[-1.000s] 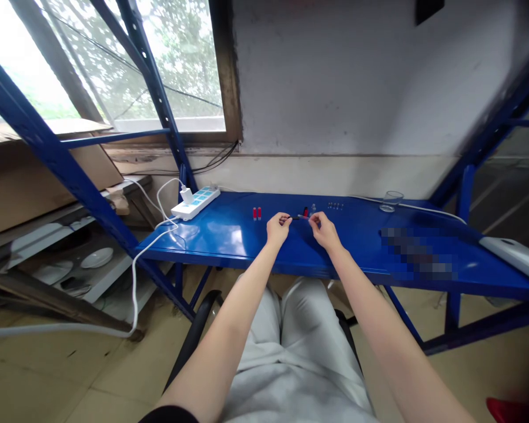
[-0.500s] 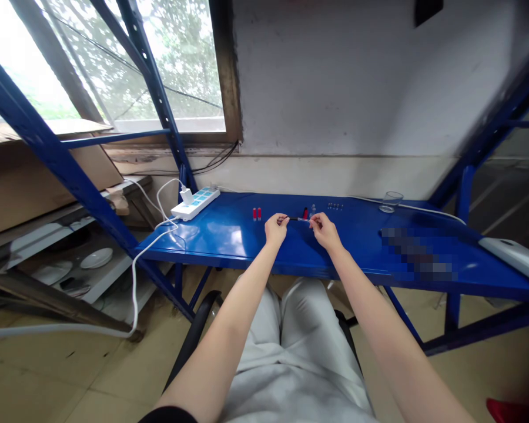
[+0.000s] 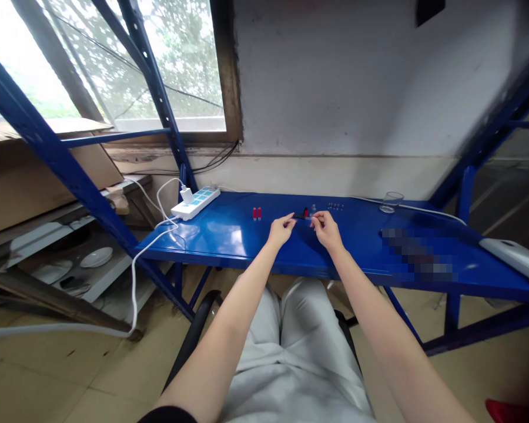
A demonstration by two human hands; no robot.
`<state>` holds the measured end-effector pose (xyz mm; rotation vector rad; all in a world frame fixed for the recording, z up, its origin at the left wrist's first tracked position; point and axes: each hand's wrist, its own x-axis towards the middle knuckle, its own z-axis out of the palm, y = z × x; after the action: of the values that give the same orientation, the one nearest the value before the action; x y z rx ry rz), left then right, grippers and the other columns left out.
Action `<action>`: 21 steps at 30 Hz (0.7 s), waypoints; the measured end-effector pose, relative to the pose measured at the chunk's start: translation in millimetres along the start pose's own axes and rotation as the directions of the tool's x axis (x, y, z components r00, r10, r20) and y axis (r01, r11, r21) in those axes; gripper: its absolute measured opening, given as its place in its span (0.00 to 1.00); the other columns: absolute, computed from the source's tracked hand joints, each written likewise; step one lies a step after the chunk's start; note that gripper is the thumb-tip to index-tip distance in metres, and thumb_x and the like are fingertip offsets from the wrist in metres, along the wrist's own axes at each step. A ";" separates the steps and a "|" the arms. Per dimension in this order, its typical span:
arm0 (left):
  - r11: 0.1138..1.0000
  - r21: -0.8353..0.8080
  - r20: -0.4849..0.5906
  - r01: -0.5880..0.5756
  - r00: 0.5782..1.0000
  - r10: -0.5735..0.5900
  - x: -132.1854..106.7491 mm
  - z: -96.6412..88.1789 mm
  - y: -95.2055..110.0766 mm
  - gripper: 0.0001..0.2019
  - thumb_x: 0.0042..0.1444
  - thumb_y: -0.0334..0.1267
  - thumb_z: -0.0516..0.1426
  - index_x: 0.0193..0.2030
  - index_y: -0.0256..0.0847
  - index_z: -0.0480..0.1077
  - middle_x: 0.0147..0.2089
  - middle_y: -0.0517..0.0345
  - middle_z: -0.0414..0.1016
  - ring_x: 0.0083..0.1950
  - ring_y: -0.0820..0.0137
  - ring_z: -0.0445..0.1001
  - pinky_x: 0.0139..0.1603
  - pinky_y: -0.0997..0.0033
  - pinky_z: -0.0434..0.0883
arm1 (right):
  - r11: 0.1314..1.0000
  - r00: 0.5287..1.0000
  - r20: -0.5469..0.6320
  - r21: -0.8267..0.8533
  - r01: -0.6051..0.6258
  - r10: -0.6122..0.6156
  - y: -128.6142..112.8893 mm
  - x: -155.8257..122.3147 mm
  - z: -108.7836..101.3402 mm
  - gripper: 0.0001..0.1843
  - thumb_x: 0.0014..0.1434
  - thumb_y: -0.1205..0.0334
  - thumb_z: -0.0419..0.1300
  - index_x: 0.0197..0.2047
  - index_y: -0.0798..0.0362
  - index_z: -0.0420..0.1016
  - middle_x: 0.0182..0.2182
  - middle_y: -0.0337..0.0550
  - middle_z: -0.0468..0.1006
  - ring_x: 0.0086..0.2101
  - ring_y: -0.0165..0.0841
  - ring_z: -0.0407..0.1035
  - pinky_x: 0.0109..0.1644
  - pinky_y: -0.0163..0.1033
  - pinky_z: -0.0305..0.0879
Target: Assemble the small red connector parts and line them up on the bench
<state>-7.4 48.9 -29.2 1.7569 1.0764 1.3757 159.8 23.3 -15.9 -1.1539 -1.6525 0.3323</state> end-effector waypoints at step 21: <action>1.000 -0.030 0.000 0.005 1.000 -0.005 -4.8 0.1 15.3 0.12 0.50 0.40 0.59 0.38 0.37 0.77 0.36 0.51 0.79 0.39 0.65 0.77 0.46 0.65 0.71 | 0.975 0.997 0.000 -0.211 -0.071 0.072 9.2 0.6 2.4 0.19 0.62 0.51 0.40 0.46 0.52 0.63 0.24 0.42 0.73 0.24 0.33 0.67 0.32 0.37 0.61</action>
<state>-4.6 37.7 -18.0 1.7317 1.0544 1.3820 162.6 29.1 -22.9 -1.3742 -1.6861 0.2106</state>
